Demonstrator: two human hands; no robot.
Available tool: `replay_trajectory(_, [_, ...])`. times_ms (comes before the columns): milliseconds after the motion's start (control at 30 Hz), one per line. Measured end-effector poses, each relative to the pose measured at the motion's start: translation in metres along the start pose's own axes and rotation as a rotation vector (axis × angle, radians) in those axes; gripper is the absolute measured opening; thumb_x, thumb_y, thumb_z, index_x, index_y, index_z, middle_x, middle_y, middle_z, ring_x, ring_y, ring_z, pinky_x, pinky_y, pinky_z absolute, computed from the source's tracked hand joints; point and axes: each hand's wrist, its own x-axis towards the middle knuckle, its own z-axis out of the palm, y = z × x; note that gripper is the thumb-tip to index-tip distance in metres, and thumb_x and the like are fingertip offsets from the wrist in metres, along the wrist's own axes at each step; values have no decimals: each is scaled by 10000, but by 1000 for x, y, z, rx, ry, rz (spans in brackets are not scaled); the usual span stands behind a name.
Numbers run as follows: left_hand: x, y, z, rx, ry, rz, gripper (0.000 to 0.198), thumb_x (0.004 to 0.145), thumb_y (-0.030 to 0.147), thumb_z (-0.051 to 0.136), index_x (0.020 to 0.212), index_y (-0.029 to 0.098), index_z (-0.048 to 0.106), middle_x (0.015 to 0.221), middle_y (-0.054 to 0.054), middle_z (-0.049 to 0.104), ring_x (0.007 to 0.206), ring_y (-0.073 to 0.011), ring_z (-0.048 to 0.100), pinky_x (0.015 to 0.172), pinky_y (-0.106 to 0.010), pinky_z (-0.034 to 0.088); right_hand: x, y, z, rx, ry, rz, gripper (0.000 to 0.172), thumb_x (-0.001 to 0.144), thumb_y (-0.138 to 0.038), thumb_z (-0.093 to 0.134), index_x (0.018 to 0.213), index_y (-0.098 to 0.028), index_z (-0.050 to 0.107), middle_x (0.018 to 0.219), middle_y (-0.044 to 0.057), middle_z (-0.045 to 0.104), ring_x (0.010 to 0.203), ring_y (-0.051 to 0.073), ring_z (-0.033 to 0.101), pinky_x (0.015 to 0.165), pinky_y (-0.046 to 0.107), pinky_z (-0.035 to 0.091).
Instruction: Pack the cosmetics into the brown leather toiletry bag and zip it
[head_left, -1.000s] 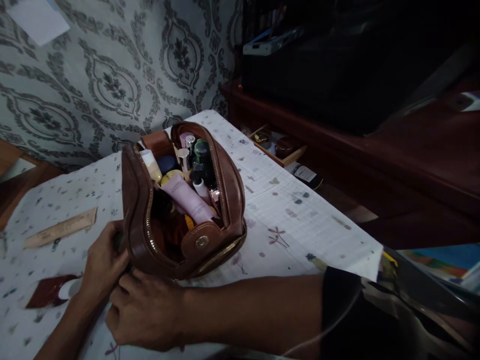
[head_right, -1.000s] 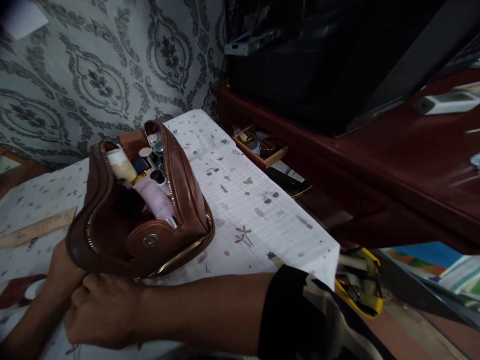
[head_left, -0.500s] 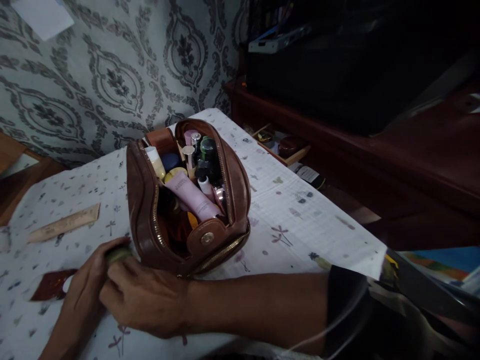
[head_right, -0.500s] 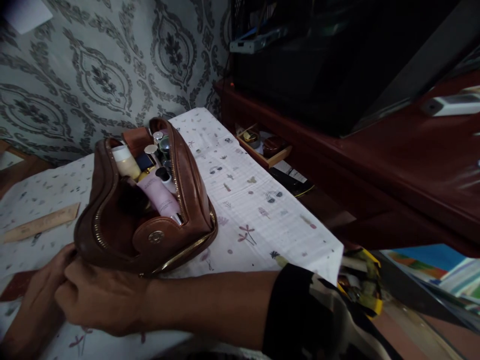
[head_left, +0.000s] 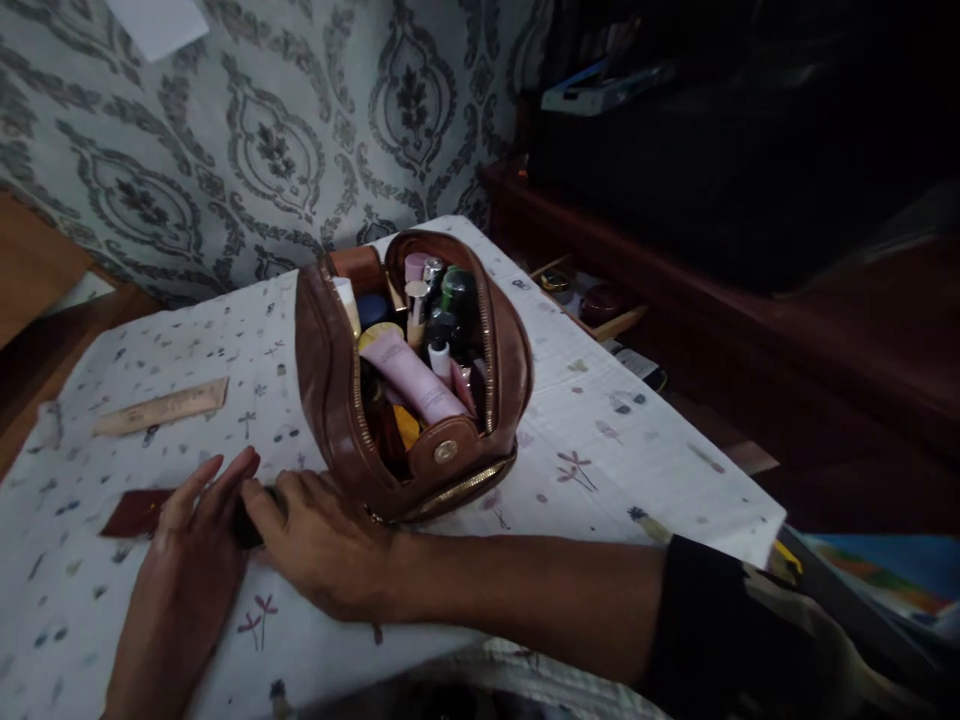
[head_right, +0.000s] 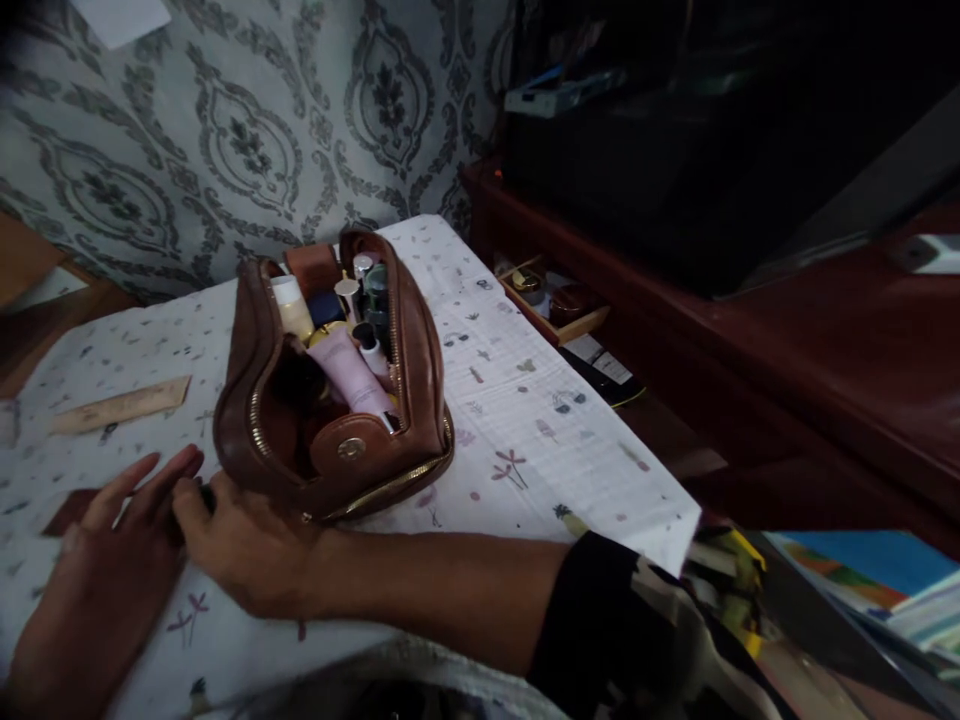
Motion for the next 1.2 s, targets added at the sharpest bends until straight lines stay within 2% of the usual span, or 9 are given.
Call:
replay_trajectory(100, [2,13,4,-192,63,-85,584,1015,506,191,1368,287,601,1450,-99,617,1391,-214,562,1095,-439,543,1,0,-1,47,-60,31,519,982,-181,573,1446,-31,396,1117,145,637,937,263,656,785,404,583])
replay_trajectory(167, [5,17,6,-440,81,-167,680,1010,619,113,1451,283,506,1487,-110,599,1399,-226,564,1145,-464,505,2,0,-5,117,-155,57,428,987,-175,583,1379,-49,466,1176,170,616,1013,275,644,843,424,578])
replay_trajectory(233, [7,17,8,-702,79,-226,717,974,723,244,1463,253,475,1498,-136,588,1427,-263,536,1202,-502,439,4,1,-9,221,-228,96,341,1001,-204,590,1309,-76,521,1191,174,601,1050,275,635,892,440,569])
replay_trajectory(300, [7,14,10,-859,80,-236,731,930,770,394,1417,238,511,1495,-142,591,1450,-287,508,1227,-521,395,5,4,-9,353,-234,127,308,979,-192,616,1267,-115,538,1210,148,592,1082,265,626,936,437,557])
replay_trajectory(467, [0,9,16,-1157,59,-259,662,858,740,634,1276,229,599,1425,-123,652,1421,-304,533,1218,-520,384,2,12,-1,648,-79,140,342,913,-187,682,1226,-170,545,1217,105,637,1167,251,611,1023,437,523])
replay_trajectory(667, [-5,7,16,-1346,8,-300,556,867,659,694,1224,233,675,1356,-105,691,1312,-302,613,1127,-451,475,0,11,-7,703,-7,247,424,895,-308,744,1269,-218,564,1254,89,661,1187,232,635,1051,419,528])
replay_trajectory(900, [-10,1,11,-1544,-97,-413,391,878,505,761,1142,217,749,1172,-60,722,1098,-203,659,890,-274,549,-3,9,-7,694,50,254,454,887,-265,752,1306,-238,580,1298,100,649,1241,237,627,1094,427,524])
replay_trajectory(1033, [-12,-1,12,-1609,-187,-487,414,855,521,778,1073,170,756,1077,-77,725,1020,-189,649,851,-266,549,-8,11,-5,687,59,223,516,878,-251,772,1349,-255,564,1320,93,637,1250,235,626,1097,410,528])
replay_trajectory(1200, [-14,-1,13,-1618,-197,-568,437,822,578,782,979,171,755,1013,-50,703,987,-168,624,849,-253,536,-6,11,-10,633,25,109,584,917,-290,753,1447,-289,507,1352,90,624,1279,234,603,1111,419,519])
